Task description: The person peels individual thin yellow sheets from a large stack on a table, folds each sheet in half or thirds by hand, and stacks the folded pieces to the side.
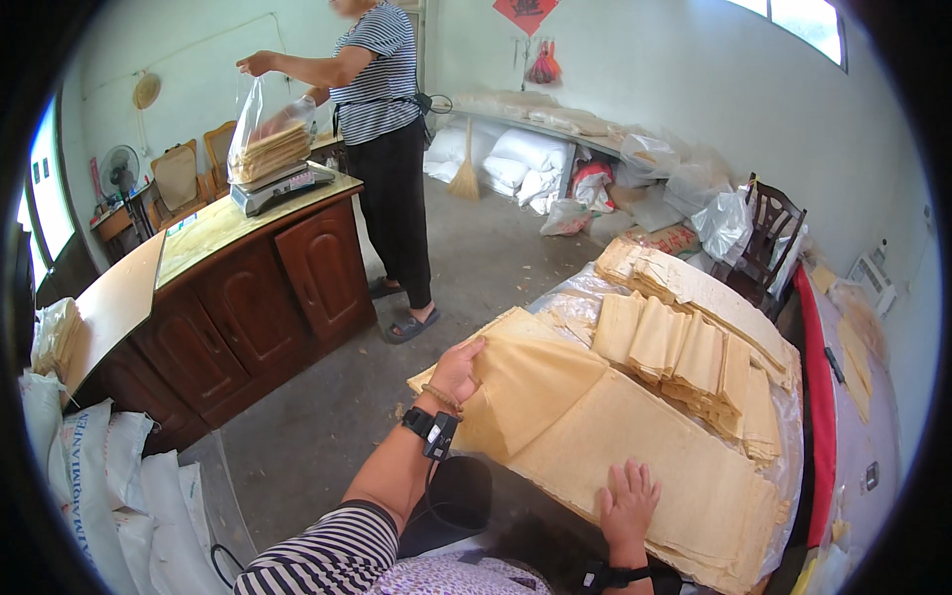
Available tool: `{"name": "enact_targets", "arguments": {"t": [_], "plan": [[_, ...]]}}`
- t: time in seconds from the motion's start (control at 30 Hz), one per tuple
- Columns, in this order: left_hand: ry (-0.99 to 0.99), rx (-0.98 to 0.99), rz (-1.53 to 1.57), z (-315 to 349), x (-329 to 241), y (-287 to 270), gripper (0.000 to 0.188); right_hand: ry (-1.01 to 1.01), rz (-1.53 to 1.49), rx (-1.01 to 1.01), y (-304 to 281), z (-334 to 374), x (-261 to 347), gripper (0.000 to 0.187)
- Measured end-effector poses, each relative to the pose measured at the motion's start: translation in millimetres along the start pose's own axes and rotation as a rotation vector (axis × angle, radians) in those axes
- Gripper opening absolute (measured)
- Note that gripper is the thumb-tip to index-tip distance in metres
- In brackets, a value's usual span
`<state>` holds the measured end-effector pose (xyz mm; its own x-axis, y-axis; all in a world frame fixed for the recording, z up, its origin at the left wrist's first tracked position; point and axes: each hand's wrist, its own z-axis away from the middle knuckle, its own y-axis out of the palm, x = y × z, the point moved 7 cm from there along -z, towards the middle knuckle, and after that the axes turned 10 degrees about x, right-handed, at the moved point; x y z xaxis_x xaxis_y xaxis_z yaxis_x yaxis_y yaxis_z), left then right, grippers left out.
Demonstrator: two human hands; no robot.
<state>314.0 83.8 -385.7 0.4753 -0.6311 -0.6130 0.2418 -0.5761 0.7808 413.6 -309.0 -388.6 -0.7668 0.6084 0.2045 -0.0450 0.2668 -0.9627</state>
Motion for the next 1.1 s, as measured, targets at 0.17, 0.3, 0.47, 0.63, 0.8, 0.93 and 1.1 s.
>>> {"name": "enact_targets", "arguments": {"t": [0.17, 0.3, 0.47, 0.63, 0.8, 0.93, 1.1], "plan": [[0.138, -0.008, -0.081, -5, -33, -16, 0.028, 0.001, 0.054, -0.022, -6, 3, -8, 0.05], [0.245, -0.069, -0.186, 33, -109, -4, 0.03, -0.025, 0.064, 0.012, -10, -10, 13, 0.046], [0.348, -0.022, -0.6, 28, -203, 44, 0.032, -0.014, 0.063, -0.023, -20, -11, 15, 0.047], [0.536, 0.151, -1.161, -2, -237, 131, 0.032, 0.046, 0.051, -0.012, -21, -1, 7, 0.045], [0.405, 0.069, -0.762, -39, -319, 99, 0.034, 0.029, 0.026, -0.004, -17, -5, 13, 0.046], [0.335, -0.152, -0.67, -48, -364, 59, 0.033, 0.048, 0.044, -0.01, -16, -6, 7, 0.047], [0.372, -0.3, -0.733, -34, -447, 11, 0.034, 0.032, 0.052, -0.023, -15, -6, 9, 0.047]]}}
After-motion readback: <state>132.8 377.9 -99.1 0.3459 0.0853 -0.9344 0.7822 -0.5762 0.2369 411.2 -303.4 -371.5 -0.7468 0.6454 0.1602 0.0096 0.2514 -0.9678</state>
